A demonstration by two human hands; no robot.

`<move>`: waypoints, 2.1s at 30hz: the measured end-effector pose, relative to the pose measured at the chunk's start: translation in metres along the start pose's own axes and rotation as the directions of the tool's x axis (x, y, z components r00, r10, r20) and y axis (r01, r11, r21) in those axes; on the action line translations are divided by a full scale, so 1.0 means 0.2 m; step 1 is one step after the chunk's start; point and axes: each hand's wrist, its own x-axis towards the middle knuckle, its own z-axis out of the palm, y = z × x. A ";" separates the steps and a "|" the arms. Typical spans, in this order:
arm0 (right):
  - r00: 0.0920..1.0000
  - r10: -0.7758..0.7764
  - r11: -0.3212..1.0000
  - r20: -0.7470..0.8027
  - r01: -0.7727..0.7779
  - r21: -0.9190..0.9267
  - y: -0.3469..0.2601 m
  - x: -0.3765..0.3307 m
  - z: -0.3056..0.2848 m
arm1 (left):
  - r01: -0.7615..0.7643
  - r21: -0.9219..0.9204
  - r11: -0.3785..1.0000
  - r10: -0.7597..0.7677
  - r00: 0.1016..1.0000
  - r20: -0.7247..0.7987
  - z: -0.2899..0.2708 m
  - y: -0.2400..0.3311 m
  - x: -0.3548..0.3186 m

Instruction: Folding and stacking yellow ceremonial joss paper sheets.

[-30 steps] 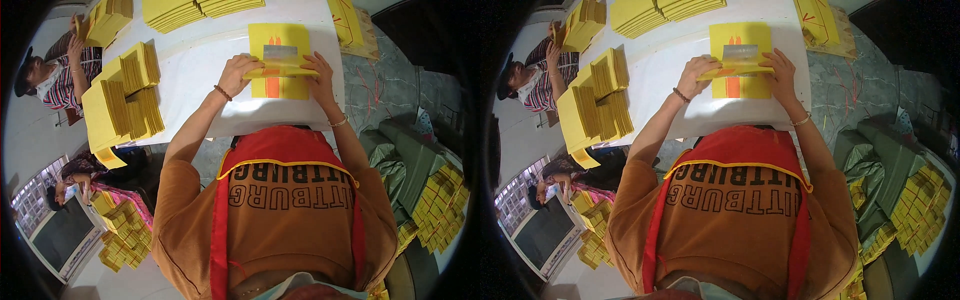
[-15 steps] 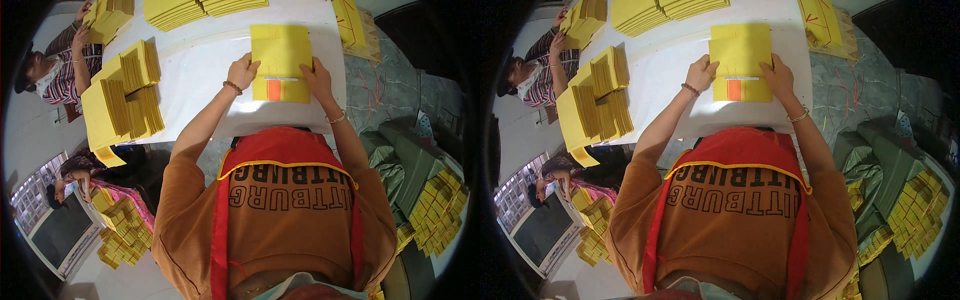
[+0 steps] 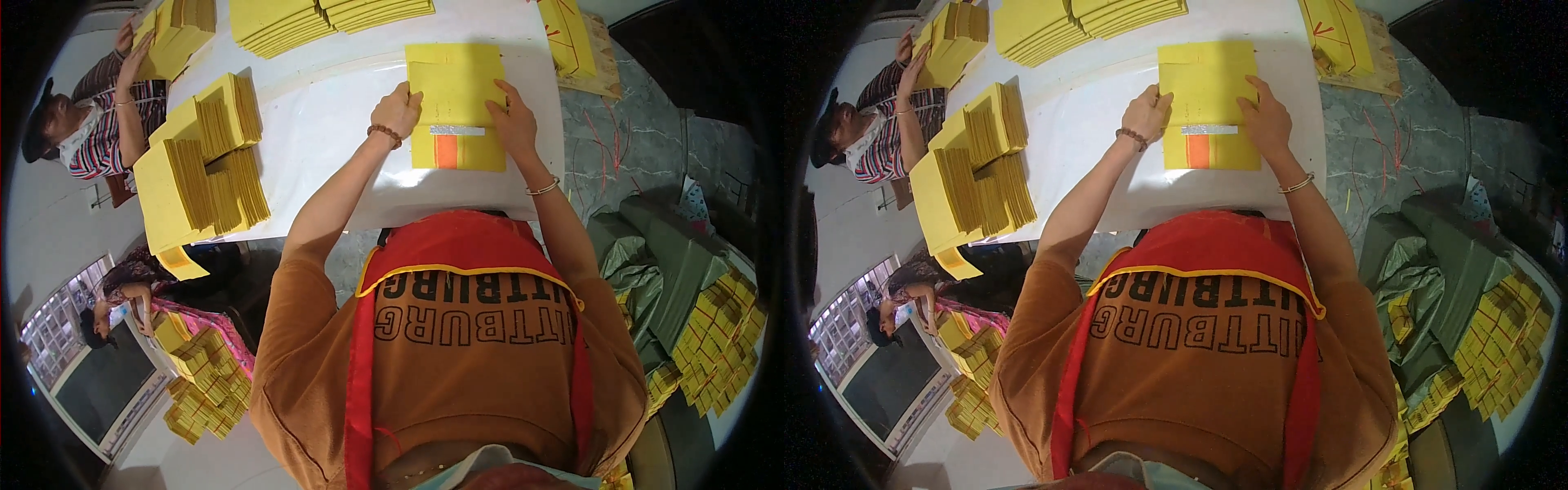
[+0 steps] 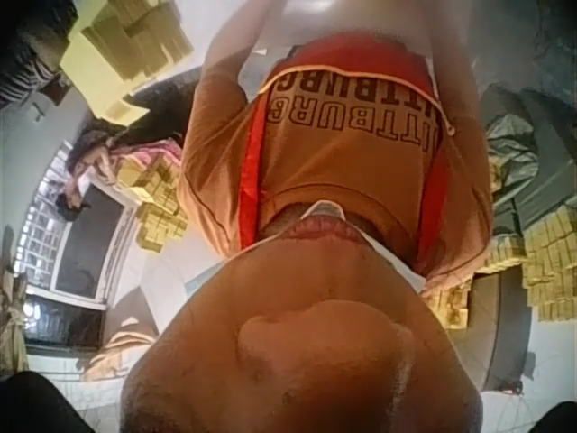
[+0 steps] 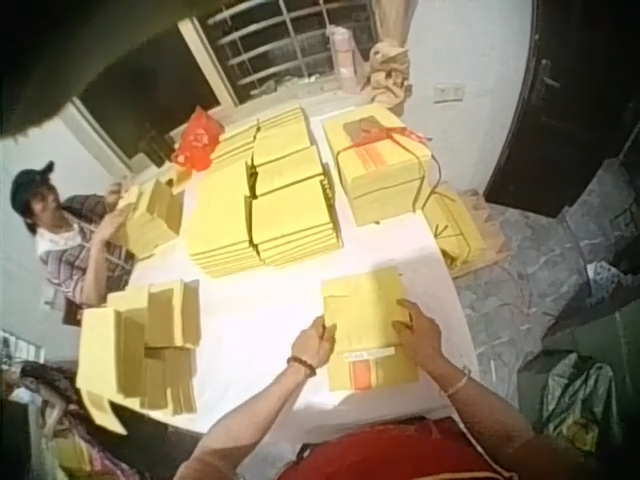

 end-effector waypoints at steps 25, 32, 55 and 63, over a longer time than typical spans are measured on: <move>0.997 -0.033 0.997 -0.073 0.038 0.070 0.01 -0.01 0.03 | -0.615 0.488 0.620 0.720 0.693 -0.042 0.23 0.13 -0.03; 0.860 -0.503 0.729 0.083 0.474 -0.494 0.02 -0.24 0.09 | -0.608 0.509 0.609 0.707 0.707 0.000 0.23 0.13 -0.03; 0.823 -0.518 0.617 0.233 0.548 -0.565 0.08 -0.23 0.07 | -0.740 0.393 0.546 0.776 0.623 0.097 0.17 0.06 -0.02; 0.893 -0.431 0.740 0.128 0.431 -0.517 0.08 -0.25 0.05 | -0.640 0.515 0.570 0.765 0.643 -0.048 0.19 0.11 -0.07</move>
